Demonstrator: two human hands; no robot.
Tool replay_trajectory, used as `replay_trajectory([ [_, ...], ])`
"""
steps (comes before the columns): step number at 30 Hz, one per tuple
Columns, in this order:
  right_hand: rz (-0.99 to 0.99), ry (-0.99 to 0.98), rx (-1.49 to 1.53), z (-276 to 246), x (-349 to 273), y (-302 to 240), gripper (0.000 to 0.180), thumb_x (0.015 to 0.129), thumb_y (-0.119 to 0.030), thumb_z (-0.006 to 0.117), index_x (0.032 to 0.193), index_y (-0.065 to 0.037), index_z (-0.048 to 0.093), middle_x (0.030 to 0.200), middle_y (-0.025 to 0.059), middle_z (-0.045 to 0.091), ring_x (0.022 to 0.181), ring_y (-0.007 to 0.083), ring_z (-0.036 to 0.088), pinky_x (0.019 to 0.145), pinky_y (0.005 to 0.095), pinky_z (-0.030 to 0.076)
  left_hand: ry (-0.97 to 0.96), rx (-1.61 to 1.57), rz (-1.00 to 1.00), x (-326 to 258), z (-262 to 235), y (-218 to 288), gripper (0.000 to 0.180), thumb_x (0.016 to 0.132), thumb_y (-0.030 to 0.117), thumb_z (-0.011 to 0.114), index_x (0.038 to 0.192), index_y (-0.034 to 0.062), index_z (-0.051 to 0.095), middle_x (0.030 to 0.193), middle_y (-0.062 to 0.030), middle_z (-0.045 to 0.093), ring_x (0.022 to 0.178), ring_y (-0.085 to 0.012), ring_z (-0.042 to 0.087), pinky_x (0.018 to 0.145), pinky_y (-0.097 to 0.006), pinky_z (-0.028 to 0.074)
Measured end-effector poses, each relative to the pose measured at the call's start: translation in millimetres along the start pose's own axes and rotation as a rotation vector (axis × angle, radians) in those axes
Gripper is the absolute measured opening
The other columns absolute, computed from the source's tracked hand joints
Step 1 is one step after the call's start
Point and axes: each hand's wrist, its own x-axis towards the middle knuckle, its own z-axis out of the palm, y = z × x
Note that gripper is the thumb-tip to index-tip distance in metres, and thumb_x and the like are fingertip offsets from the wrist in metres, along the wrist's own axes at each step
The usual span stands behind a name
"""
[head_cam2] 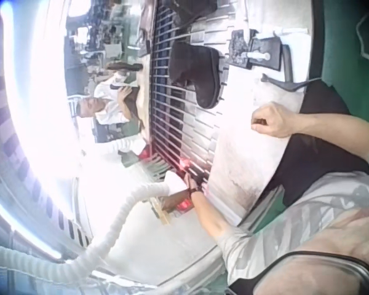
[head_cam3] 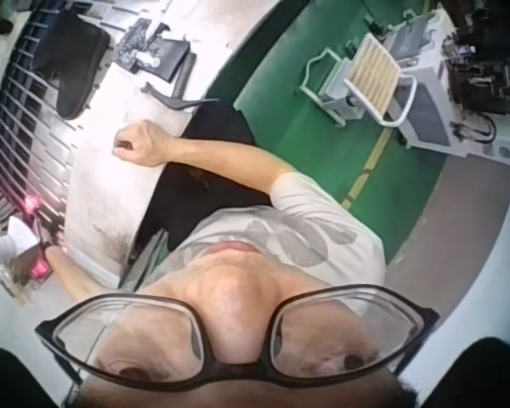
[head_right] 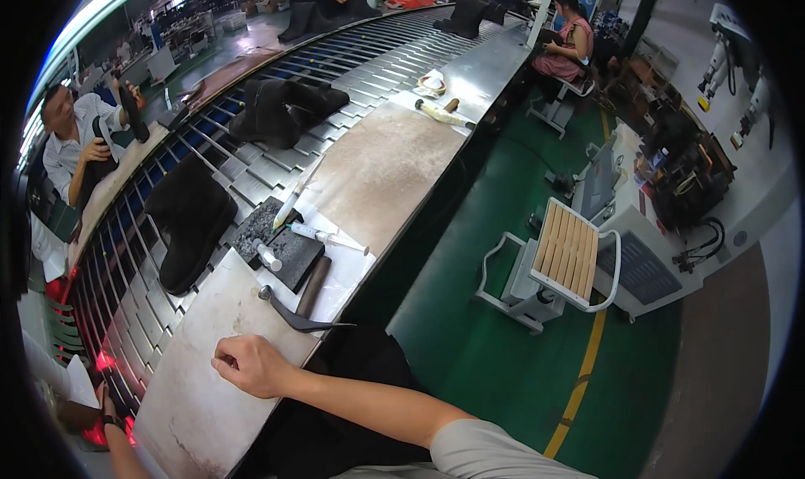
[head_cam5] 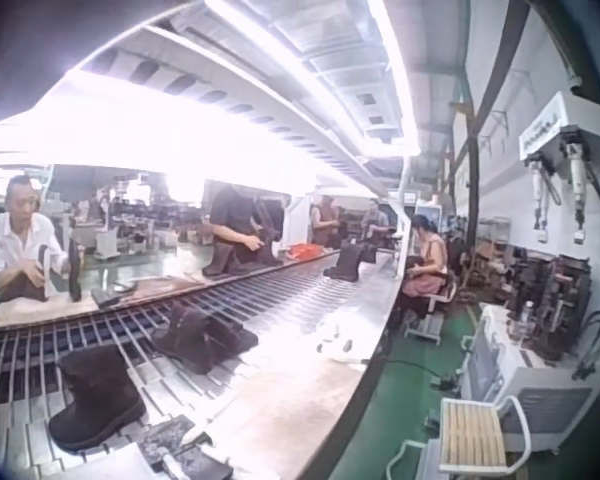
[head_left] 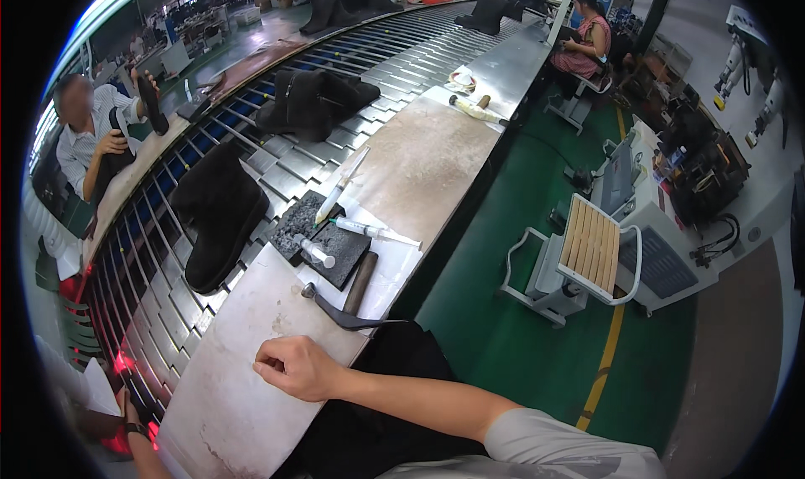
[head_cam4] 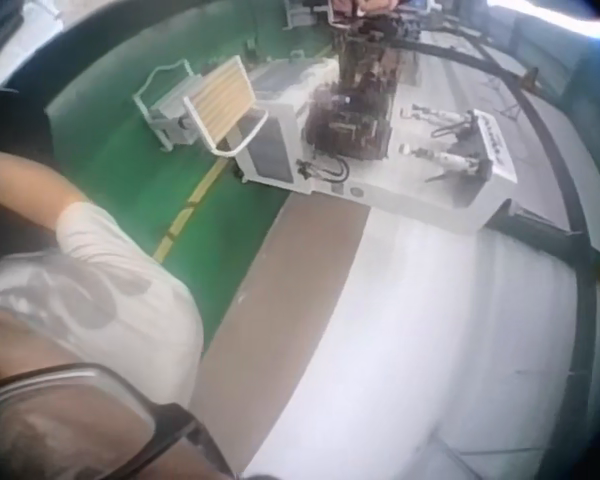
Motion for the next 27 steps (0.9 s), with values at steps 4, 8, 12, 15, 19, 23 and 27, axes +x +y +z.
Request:
replay_trajectory([
  [4,0.044,0.027,0.009,2,-2,13,0.021,0.096,-0.016,0.070,0.089,0.004,0.070,0.078,0.0202,0.071,0.071,0.0332,0.071,0.068,0.0412,0.055,-0.141,-0.439,-0.241,-50,93,30,0.040,0.105,0.042,0.064,0.131,0.0118,0.069,0.110,-0.0038,0.075,0.097,-0.0173,0.071,0.091,-0.036,0.057],
  [8,0.001,0.017,0.005,3,-2,5,0.021,0.096,-0.017,0.071,0.090,0.004,0.070,0.077,0.0199,0.071,0.070,0.0318,0.071,0.067,0.0401,0.055,-0.128,-0.759,-0.257,-163,179,147,0.039,0.105,0.049,0.064,0.122,0.0156,0.070,0.101,0.0003,0.074,0.087,-0.0160,0.070,0.078,-0.034,0.057],
  [12,0.060,-0.019,-0.054,0,-1,4,0.023,0.099,-0.020,0.072,0.098,0.003,0.074,0.082,0.0150,0.075,0.073,0.0196,0.071,0.071,0.0339,0.057,-0.145,-0.564,-0.149,-262,219,204,0.038,0.103,0.051,0.067,0.114,0.0151,0.070,0.100,0.0022,0.071,0.089,-0.0111,0.069,0.078,-0.030,0.054],
  [15,0.041,0.048,-0.003,9,3,9,0.034,0.102,-0.029,0.071,0.111,0.004,0.073,0.086,0.0153,0.075,0.078,0.0186,0.071,0.073,0.0345,0.056,-0.084,-0.166,0.253,-308,230,200,0.029,0.103,0.036,0.069,0.101,0.0079,0.062,0.097,0.0006,0.064,0.091,-0.0119,0.061,0.085,-0.027,0.045],
  [19,-0.007,0.130,0.444,43,34,-27,0.055,0.109,-0.045,0.063,0.137,0.002,0.060,0.099,0.0147,0.072,0.090,0.0136,0.067,0.082,0.0325,0.054,0.096,0.340,0.790,-378,267,199,0.063,0.072,0.018,0.092,0.121,0.0030,0.055,0.136,-0.0210,0.056,0.123,-0.0374,0.056,0.103,-0.044,0.045],
  [23,-0.105,0.199,0.344,71,40,-96,0.043,0.109,-0.035,0.065,0.135,-0.001,0.060,0.105,0.0161,0.071,0.092,0.0208,0.070,0.083,0.0357,0.055,0.050,0.320,0.853,-389,283,189,0.113,0.065,0.017,0.098,0.158,0.0005,0.036,0.155,-0.0249,0.046,0.144,-0.0449,0.047,0.120,-0.050,0.037],
  [27,-0.652,0.032,0.090,82,20,-117,0.047,0.094,-0.008,0.075,0.138,0.000,0.058,0.107,0.0180,0.069,0.095,0.0349,0.071,0.083,0.0377,0.056,0.087,-0.216,0.969,-369,278,236,0.084,0.102,0.045,0.066,0.162,-0.0029,0.031,0.163,-0.0198,0.043,0.149,-0.0375,0.045,0.122,-0.050,0.034],
])
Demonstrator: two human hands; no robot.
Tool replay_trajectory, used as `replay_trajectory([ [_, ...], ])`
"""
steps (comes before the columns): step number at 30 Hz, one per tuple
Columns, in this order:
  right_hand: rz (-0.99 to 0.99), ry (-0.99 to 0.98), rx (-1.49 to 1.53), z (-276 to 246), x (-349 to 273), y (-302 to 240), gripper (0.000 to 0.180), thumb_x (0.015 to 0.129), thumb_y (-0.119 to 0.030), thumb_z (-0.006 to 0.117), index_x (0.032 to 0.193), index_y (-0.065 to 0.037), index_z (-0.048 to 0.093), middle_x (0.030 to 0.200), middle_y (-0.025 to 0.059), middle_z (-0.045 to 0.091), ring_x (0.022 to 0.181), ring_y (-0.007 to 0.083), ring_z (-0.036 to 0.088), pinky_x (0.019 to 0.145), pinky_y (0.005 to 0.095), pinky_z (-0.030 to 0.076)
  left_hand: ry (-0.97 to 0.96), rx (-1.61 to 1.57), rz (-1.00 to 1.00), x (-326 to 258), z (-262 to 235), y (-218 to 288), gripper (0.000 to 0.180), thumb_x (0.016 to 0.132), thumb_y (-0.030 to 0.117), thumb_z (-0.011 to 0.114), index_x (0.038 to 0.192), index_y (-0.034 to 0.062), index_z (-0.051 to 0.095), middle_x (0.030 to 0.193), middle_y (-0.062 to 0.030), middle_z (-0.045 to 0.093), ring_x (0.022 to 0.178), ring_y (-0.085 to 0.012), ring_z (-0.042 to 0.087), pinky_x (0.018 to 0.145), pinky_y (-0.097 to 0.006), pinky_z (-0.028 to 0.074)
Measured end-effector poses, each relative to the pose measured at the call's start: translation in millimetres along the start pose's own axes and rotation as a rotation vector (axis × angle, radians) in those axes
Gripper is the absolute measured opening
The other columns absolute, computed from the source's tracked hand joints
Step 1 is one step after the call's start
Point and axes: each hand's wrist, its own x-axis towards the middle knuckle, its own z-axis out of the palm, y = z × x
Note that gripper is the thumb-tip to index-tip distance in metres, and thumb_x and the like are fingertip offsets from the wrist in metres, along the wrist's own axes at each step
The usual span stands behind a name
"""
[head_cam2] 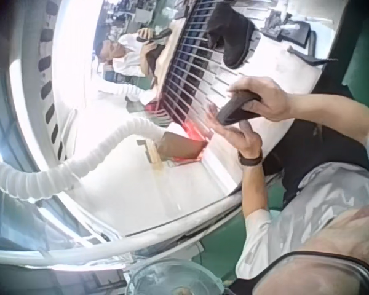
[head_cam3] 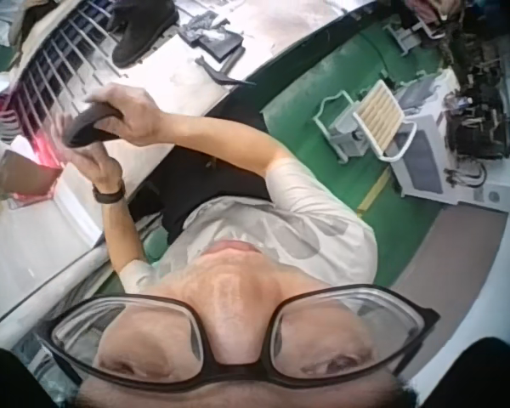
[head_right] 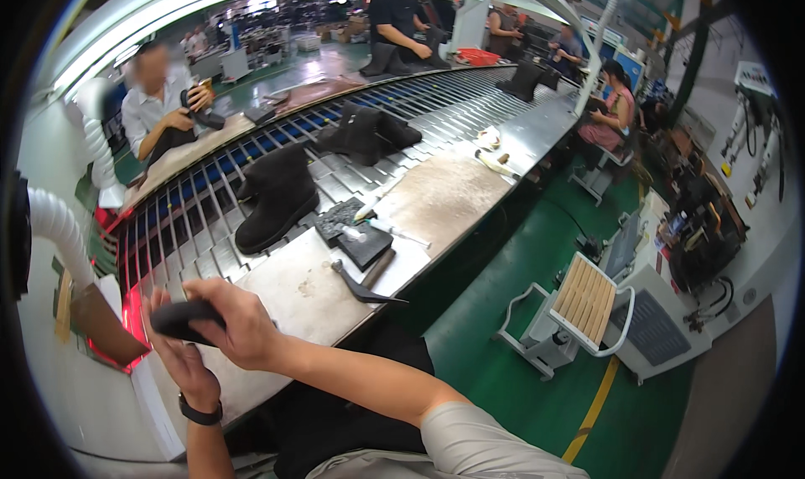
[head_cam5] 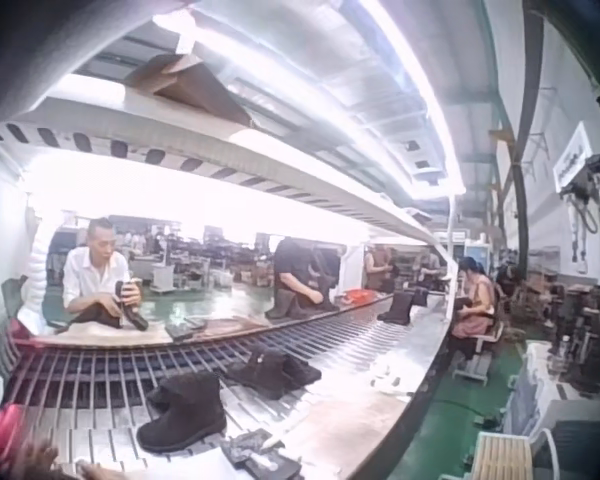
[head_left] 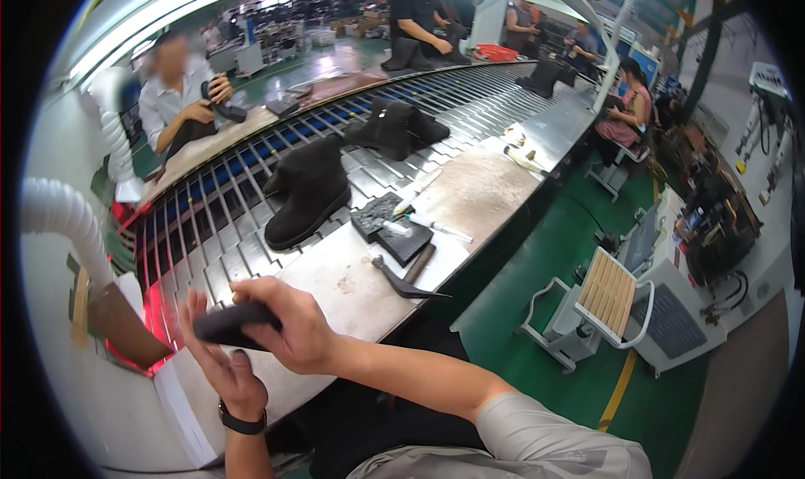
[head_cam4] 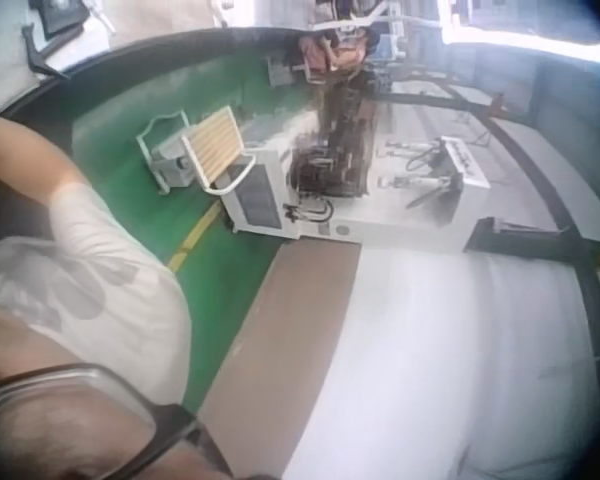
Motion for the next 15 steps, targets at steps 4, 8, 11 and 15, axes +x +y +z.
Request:
replay_trajectory([
  [4,0.009,-0.121,-0.258,-7,-19,-20,0.052,0.103,-0.023,0.065,0.148,0.001,0.052,0.119,0.0214,0.062,0.101,0.0356,0.066,0.087,0.0409,0.055,0.048,-0.026,-0.091,2,4,40,0.062,0.113,0.050,0.044,0.143,-0.0048,0.050,0.140,-0.0174,0.054,0.125,-0.0282,0.056,0.110,-0.042,0.043],
  [8,0.264,-0.002,-0.082,-8,-47,-58,0.059,0.112,-0.037,0.051,0.152,0.005,0.046,0.119,0.0204,0.055,0.099,0.0322,0.059,0.087,0.0410,0.051,0.149,0.045,-0.057,-32,17,67,0.055,0.112,0.051,0.042,0.124,-0.0014,0.053,0.117,-0.0147,0.054,0.101,-0.0228,0.054,0.093,-0.039,0.045],
  [11,0.273,0.084,0.032,-10,-78,-62,0.062,0.114,-0.049,0.039,0.139,0.005,0.055,0.114,0.0181,0.057,0.094,0.0267,0.060,0.083,0.0377,0.051,0.149,-0.030,0.001,-62,23,78,0.067,0.105,0.069,0.048,0.106,0.0020,0.053,0.096,-0.0146,0.054,0.086,-0.0233,0.056,0.077,-0.038,0.047],
  [15,0.437,-0.039,-0.028,-28,-89,-83,0.086,0.107,-0.075,0.028,0.103,0.003,0.066,0.083,0.0095,0.059,0.070,0.0170,0.059,0.062,0.0310,0.046,0.069,-0.279,-0.036,-92,16,81,0.069,0.096,0.072,0.064,0.094,0.0037,0.060,0.080,-0.0078,0.060,0.067,-0.0194,0.061,0.058,-0.032,0.052],
])
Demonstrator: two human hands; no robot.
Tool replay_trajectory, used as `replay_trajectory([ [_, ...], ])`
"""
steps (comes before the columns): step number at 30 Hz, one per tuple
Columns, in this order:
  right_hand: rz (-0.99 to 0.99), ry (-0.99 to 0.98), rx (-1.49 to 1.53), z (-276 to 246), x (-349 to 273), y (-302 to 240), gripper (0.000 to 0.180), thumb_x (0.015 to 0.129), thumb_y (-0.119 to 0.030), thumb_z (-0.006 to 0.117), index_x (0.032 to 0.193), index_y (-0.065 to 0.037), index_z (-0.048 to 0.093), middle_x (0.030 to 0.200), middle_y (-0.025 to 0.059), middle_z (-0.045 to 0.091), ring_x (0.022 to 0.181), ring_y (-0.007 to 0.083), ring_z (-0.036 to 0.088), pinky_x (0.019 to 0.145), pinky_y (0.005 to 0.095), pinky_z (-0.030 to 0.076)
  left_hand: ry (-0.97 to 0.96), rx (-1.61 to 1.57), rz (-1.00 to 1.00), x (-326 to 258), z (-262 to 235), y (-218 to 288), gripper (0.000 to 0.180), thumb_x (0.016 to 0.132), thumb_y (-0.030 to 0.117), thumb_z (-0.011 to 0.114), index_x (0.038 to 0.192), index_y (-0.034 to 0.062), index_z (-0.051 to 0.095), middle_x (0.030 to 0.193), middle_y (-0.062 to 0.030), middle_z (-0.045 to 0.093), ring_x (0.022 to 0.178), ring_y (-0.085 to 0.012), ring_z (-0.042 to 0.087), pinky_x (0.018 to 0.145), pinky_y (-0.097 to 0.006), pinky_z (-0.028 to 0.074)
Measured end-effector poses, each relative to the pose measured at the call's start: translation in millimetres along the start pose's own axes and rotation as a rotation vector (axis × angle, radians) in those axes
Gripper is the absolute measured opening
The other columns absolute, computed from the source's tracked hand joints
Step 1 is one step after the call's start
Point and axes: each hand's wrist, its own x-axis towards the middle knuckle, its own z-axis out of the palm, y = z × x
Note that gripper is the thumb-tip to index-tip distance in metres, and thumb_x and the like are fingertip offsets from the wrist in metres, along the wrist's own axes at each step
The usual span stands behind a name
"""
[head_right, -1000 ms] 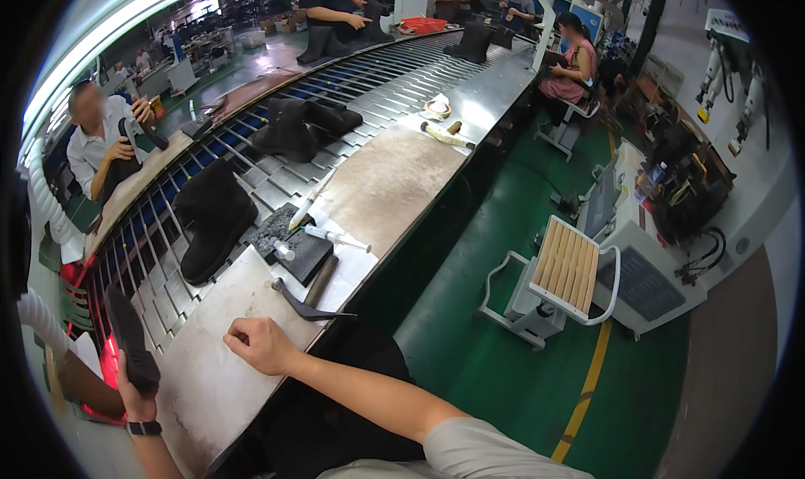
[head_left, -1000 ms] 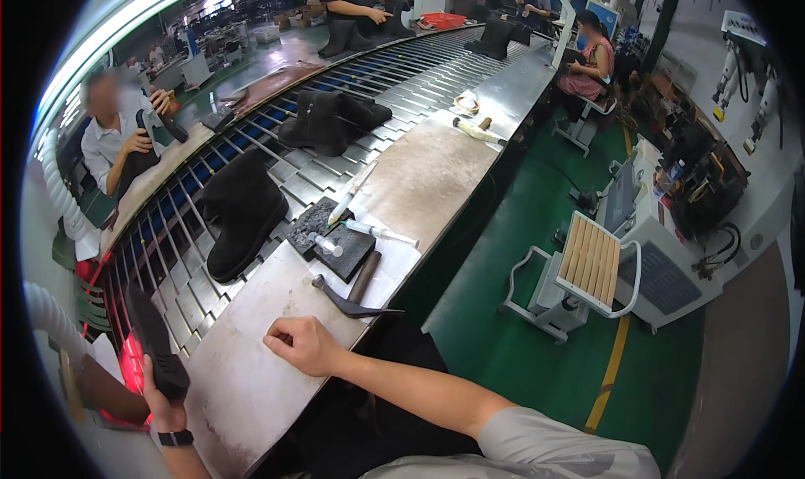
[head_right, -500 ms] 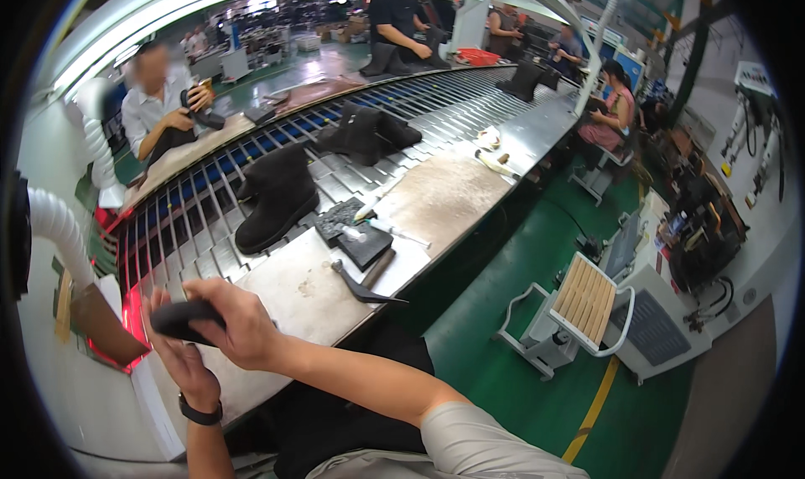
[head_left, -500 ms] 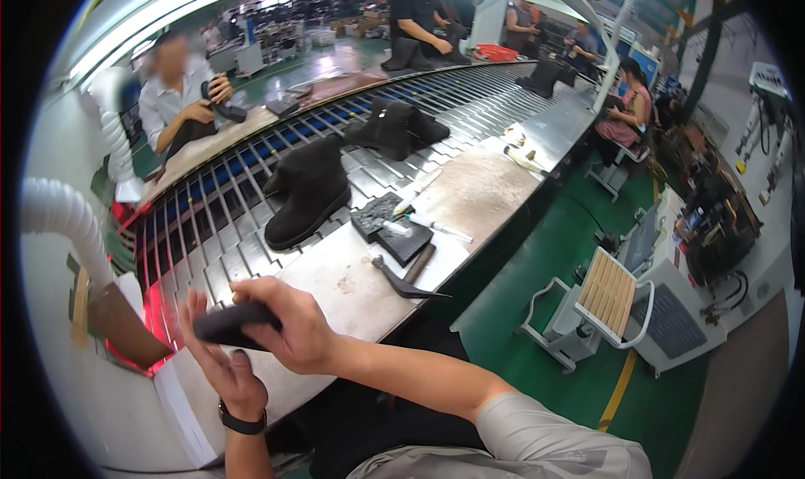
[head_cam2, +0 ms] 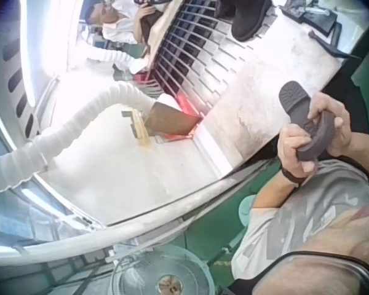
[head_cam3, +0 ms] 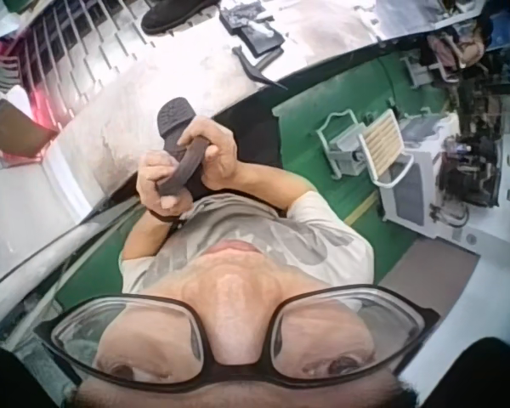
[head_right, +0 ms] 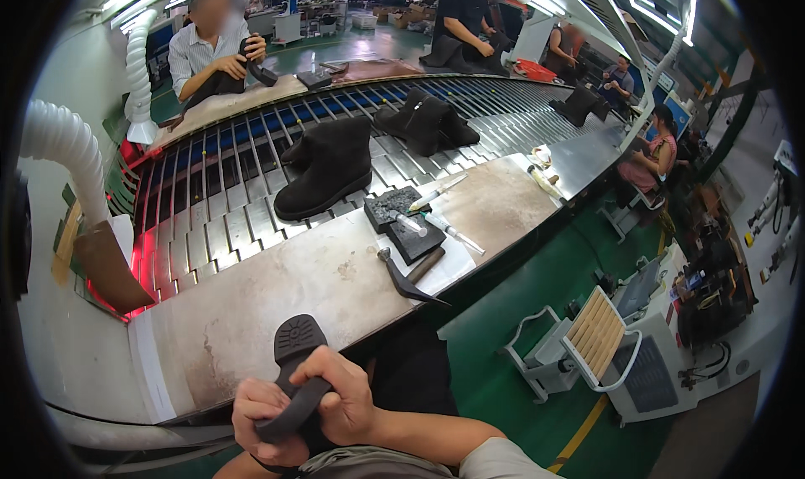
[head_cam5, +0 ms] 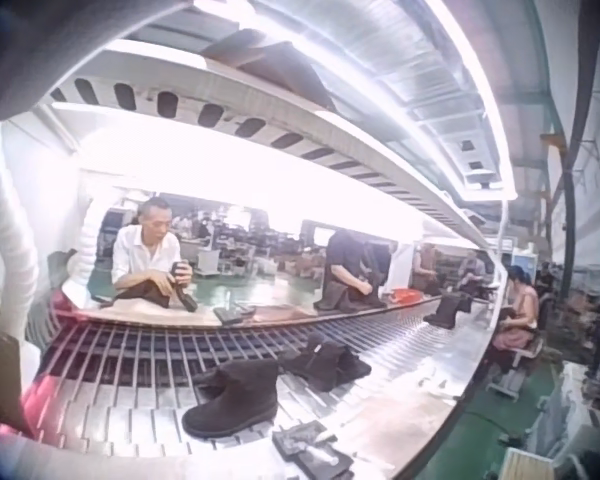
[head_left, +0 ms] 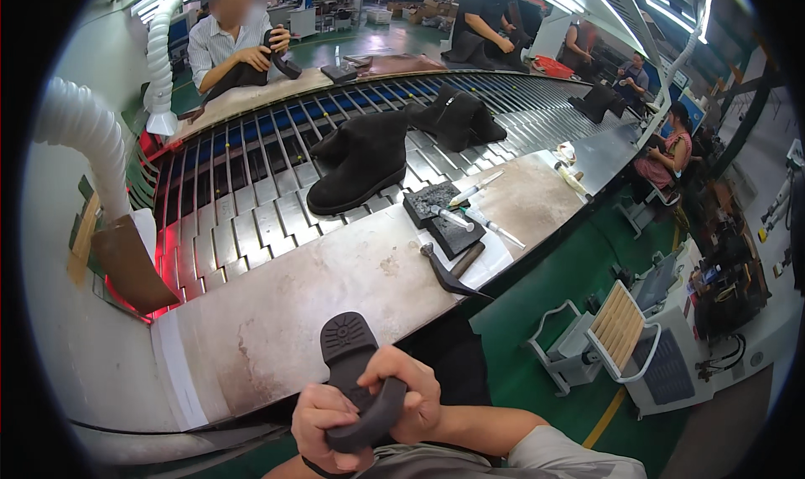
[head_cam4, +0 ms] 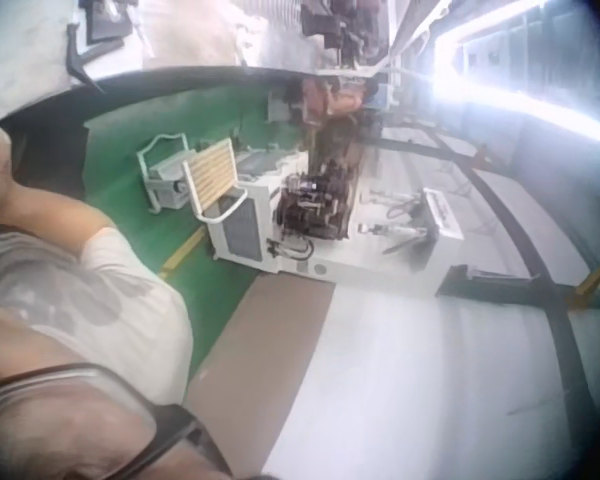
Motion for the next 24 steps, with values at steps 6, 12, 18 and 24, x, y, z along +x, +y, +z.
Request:
replay_trajectory([
  [6,0.301,-0.148,0.146,-3,-46,34,0.082,0.109,-0.070,0.030,0.087,0.001,0.064,0.078,0.0076,0.061,0.065,0.0142,0.058,0.056,0.0293,0.042,-0.294,-0.038,-0.115,-13,-19,-14,0.061,0.103,0.061,0.060,0.080,0.0056,0.057,0.070,-0.0072,0.058,0.055,-0.0235,0.058,0.049,-0.034,0.042],
  [12,0.526,-0.123,0.275,2,-60,47,0.076,0.110,-0.066,0.034,0.095,0.002,0.064,0.088,0.0086,0.064,0.079,0.0119,0.056,0.071,0.0275,0.045,-0.323,-0.036,-0.314,-12,-28,-10,0.066,0.105,0.064,0.055,0.080,0.0022,0.053,0.070,-0.0099,0.053,0.056,-0.0238,0.052,0.051,-0.035,0.037],
  [18,-0.037,-0.005,0.062,-1,54,-1,0.040,0.113,-0.034,0.046,0.111,0.002,0.063,0.086,0.0058,0.061,0.076,0.0124,0.056,0.068,0.0294,0.047,-0.256,0.179,-0.166,112,-30,18,0.050,0.102,0.051,0.071,0.096,0.0015,0.067,0.080,-0.0084,0.062,0.073,-0.0195,0.060,0.064,-0.034,0.046],
  [24,0.335,-0.041,0.086,-4,113,118,0.035,0.111,-0.029,0.061,0.109,0.006,0.069,0.086,0.0066,0.071,0.075,0.0122,0.065,0.072,0.0285,0.054,-0.077,-0.093,-1.055,181,-59,-103,0.056,0.109,0.048,0.062,0.102,-0.0070,0.074,0.095,-0.0092,0.078,0.078,-0.0169,0.072,0.070,-0.032,0.058],
])
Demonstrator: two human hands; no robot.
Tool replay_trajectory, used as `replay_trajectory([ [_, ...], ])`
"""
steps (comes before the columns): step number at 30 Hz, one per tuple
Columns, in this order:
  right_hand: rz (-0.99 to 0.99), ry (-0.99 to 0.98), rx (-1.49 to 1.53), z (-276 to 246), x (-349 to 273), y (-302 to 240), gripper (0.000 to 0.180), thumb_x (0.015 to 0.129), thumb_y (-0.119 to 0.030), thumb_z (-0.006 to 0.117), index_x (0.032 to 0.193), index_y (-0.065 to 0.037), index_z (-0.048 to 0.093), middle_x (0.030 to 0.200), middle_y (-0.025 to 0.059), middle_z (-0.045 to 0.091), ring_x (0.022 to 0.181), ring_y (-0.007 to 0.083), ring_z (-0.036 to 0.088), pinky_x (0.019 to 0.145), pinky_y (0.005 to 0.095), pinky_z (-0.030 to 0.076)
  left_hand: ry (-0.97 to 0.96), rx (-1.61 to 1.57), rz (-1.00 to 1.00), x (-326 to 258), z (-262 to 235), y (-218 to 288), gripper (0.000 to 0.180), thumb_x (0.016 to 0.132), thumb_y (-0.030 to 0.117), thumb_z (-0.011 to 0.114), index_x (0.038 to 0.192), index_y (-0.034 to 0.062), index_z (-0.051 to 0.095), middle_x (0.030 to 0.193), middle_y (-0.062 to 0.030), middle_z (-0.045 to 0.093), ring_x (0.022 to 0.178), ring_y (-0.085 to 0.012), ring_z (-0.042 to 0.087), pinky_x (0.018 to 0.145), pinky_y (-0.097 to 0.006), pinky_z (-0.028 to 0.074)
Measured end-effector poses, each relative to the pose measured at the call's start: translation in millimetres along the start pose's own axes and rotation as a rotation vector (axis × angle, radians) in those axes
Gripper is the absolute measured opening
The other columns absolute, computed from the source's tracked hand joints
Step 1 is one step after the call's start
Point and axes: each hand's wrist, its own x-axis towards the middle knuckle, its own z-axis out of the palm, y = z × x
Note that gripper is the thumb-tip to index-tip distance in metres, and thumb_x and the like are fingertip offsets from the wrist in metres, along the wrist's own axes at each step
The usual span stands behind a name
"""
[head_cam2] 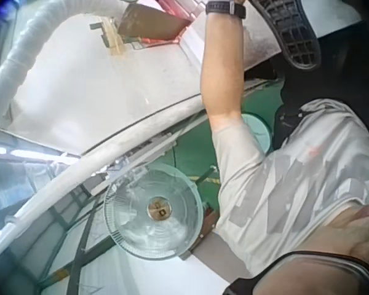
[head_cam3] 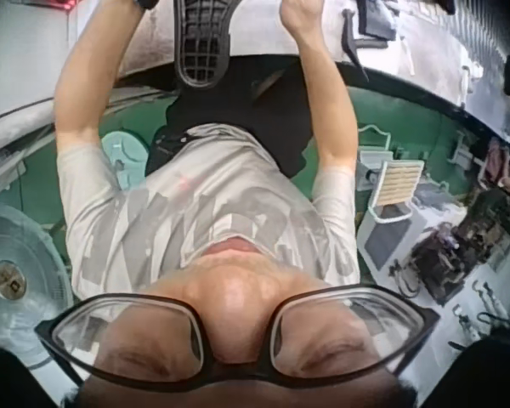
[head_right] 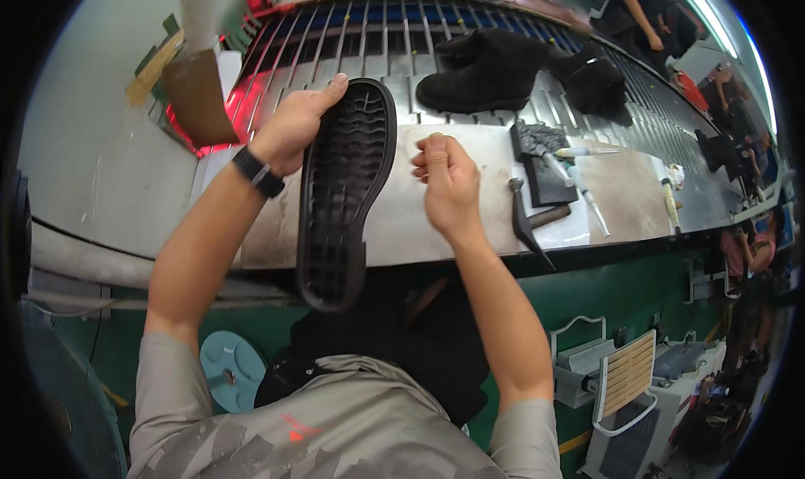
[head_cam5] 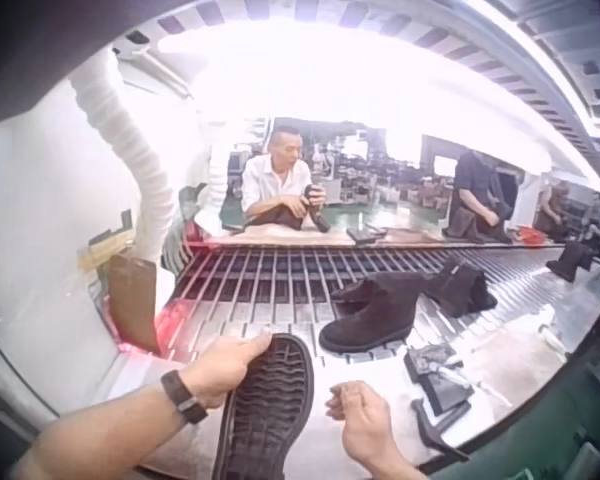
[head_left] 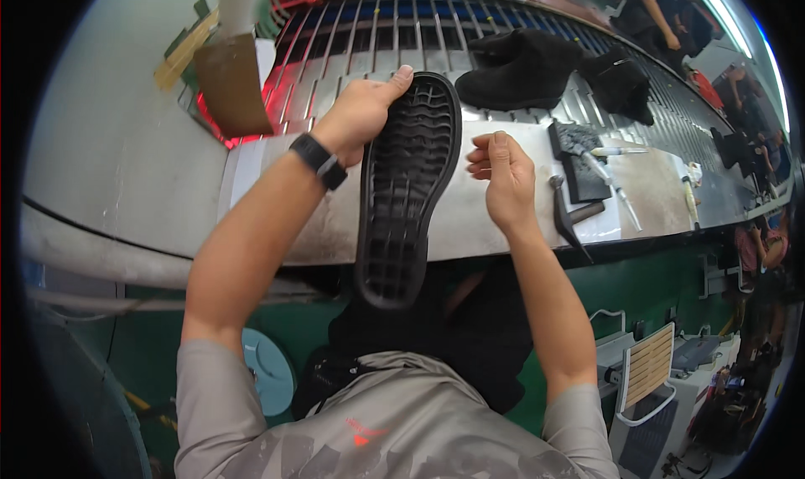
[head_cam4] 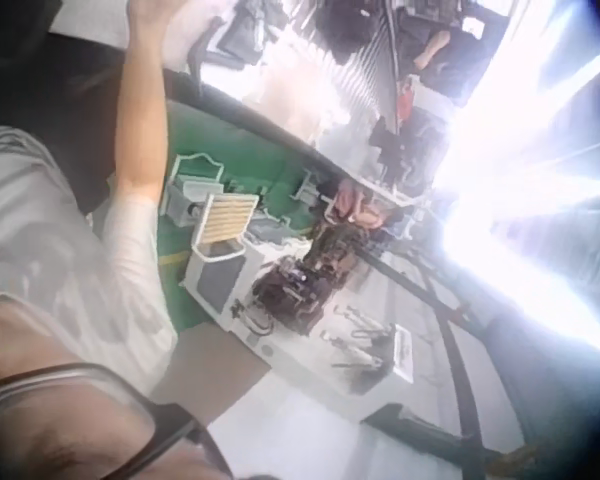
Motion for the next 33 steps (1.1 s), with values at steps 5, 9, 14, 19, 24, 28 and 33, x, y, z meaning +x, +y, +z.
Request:
replay_trajectory([
  [5,-0.090,0.069,-0.367,-15,-10,55,0.023,0.103,-0.018,0.071,0.104,0.005,0.073,0.085,0.0081,0.074,0.077,0.0116,0.068,0.073,0.0281,0.055,0.340,0.691,0.127,48,-110,-88,0.038,0.107,0.033,0.065,0.104,-0.0027,0.077,0.093,-0.0107,0.078,0.079,-0.0167,0.071,0.075,-0.033,0.056],
  [9,0.008,0.083,-0.301,-18,-18,53,0.020,0.101,-0.016,0.073,0.102,0.004,0.074,0.084,0.0068,0.074,0.076,0.0106,0.067,0.072,0.0265,0.055,0.385,0.534,0.281,24,-125,-114,0.030,0.105,0.028,0.068,0.101,-0.0002,0.076,0.089,-0.0035,0.075,0.077,-0.0104,0.064,0.073,-0.028,0.052],
  [14,-0.003,0.060,-0.293,-18,-21,55,0.020,0.103,-0.015,0.072,0.103,0.004,0.073,0.086,0.0062,0.074,0.076,0.0104,0.067,0.072,0.0259,0.055,0.400,0.697,0.418,13,-114,-120,0.029,0.103,0.025,0.071,0.103,-0.0031,0.076,0.085,-0.0052,0.074,0.077,-0.0117,0.065,0.072,-0.030,0.052],
  [19,0.028,0.063,-0.255,-15,-21,50,0.020,0.104,-0.015,0.071,0.105,0.005,0.071,0.089,0.0070,0.074,0.078,0.0109,0.067,0.073,0.0257,0.055,0.392,0.811,0.470,8,-112,-116,0.029,0.102,0.025,0.072,0.103,-0.0041,0.076,0.082,-0.0064,0.074,0.076,-0.0112,0.065,0.073,-0.030,0.052],
  [24,0.025,0.077,-0.268,-16,-21,49,0.020,0.104,-0.015,0.070,0.104,0.005,0.071,0.088,0.0070,0.073,0.078,0.0111,0.067,0.074,0.0256,0.054,0.368,0.751,0.461,7,-111,-118,0.029,0.102,0.024,0.073,0.103,-0.0042,0.076,0.084,-0.0061,0.074,0.077,-0.0107,0.065,0.074,-0.030,0.053],
  [28,0.021,0.075,-0.275,-16,-20,47,0.020,0.104,-0.015,0.070,0.098,0.004,0.070,0.087,0.0077,0.073,0.078,0.0114,0.067,0.073,0.0261,0.054,0.358,0.761,0.448,8,-111,-116,0.028,0.102,0.024,0.074,0.103,-0.0041,0.076,0.085,-0.0057,0.075,0.078,-0.0104,0.065,0.074,-0.029,0.053],
  [33,0.005,0.051,-0.246,-21,-20,54,0.022,0.104,-0.014,0.070,0.090,0.003,0.068,0.086,0.0084,0.074,0.078,0.0113,0.066,0.074,0.0262,0.053,0.357,0.765,0.434,8,-111,-116,0.028,0.102,0.024,0.073,0.104,-0.0038,0.077,0.086,-0.0054,0.075,0.079,-0.0104,0.066,0.076,-0.028,0.053],
])
